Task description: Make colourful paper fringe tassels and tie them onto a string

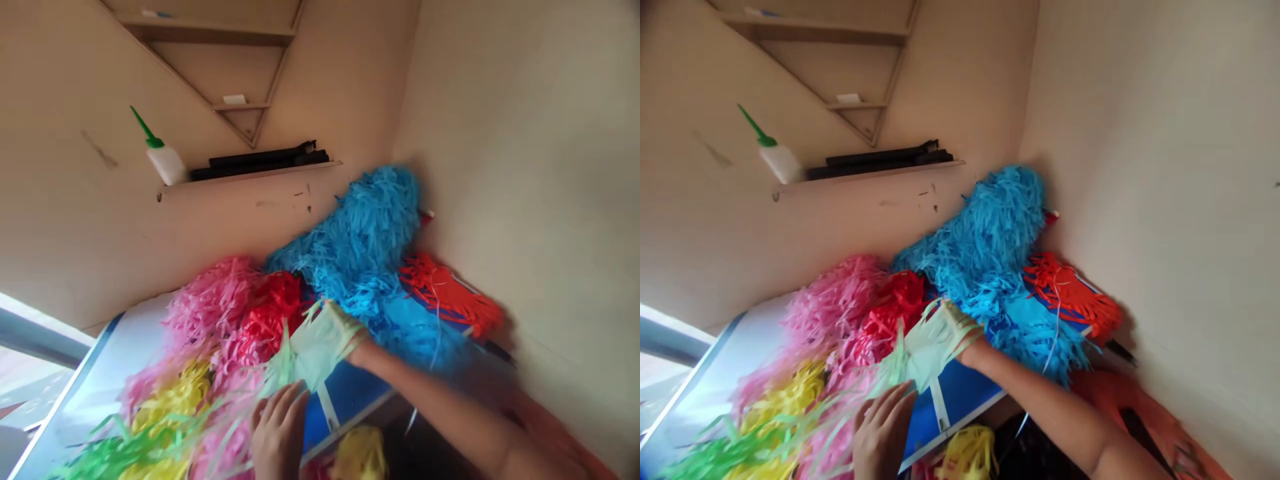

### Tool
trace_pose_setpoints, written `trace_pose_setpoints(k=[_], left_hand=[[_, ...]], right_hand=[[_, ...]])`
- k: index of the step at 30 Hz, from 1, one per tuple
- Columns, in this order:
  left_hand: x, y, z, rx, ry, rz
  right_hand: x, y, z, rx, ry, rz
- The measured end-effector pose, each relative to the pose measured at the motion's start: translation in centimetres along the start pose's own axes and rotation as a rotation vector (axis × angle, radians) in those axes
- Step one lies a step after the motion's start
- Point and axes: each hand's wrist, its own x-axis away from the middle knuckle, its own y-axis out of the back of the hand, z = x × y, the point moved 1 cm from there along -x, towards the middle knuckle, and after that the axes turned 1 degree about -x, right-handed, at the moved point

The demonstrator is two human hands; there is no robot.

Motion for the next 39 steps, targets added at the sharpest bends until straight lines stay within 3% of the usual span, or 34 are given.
trace_pose_setpoints(k=[2,4,6,7,8,10,12,13,16,19,21,23,25,27,30,33,39], left_hand=[[-0.2,-1.3,-1.3,0.039,0.028,0.06],[-0.3,-2.1,-2.1,0.086,0.041,0.094],[-0.4,-2.5,-2.5,0.124,0.07,0.106],[-0.5,-2.7,-2.7,0.137,0.074,0.108],[-0.6,-2.8,-2.9,0.148,0.063,0.111],[-0.8,-2.9,-3.4,0.169,0.04,0.122],[-0.9,-3.0,-3.9,0.187,0.016,0.174],[-0.9,-3.0,-4.0,0.17,0.025,0.217],[-0.7,-2.0,-2.9,-0.024,0.111,0.385],[-0.1,0.5,0.1,-0.287,0.265,0.47],[0.6,2.4,1.6,-0.426,0.388,0.416],[1.3,3.5,1.2,-0.461,0.378,0.297],[1.6,3.1,-1.2,-0.333,0.19,0.214],[1.5,1.2,-4.4,-0.102,0.004,0.252],[1.0,-2.2,-7.3,0.056,0.081,0.276],[1.1,-3.9,-6.3,0.116,0.195,0.335],[1.4,-3.2,-1.6,0.181,0.356,0.464]], right_hand=[[2.7,2.0,-4.8,-0.055,-0.161,-0.125],[5.5,3.7,-7.6,-0.047,-0.281,-0.215],[8.2,4.5,-7.6,-0.011,-0.367,-0.373],[9.3,4.5,-6.6,-0.008,-0.337,-0.502],[10.1,4.0,-5.1,-0.037,-0.206,-0.537],[10.8,2.1,-1.5,-0.119,0.125,-0.324],[10.6,-0.2,1.2,-0.158,0.248,-0.117],[10.3,-1.2,1.8,-0.171,0.262,-0.071],[9.5,-2.9,1.8,-0.208,0.236,-0.099],[10.0,-3.0,1.0,-0.209,0.243,-0.108],[10.8,-2.9,1.1,-0.198,0.244,-0.079],[11.6,-3.1,1.8,-0.191,0.227,-0.038],[12.1,-3.5,2.7,-0.19,0.22,-0.016],[12.1,-3.8,3.5,-0.19,0.222,-0.019],[11.9,-3.7,3.5,-0.224,0.244,0.041],[11.6,-3.2,2.0,-0.297,0.232,0.144],[10.5,-2.8,-0.4,-0.319,-0.102,0.182]])
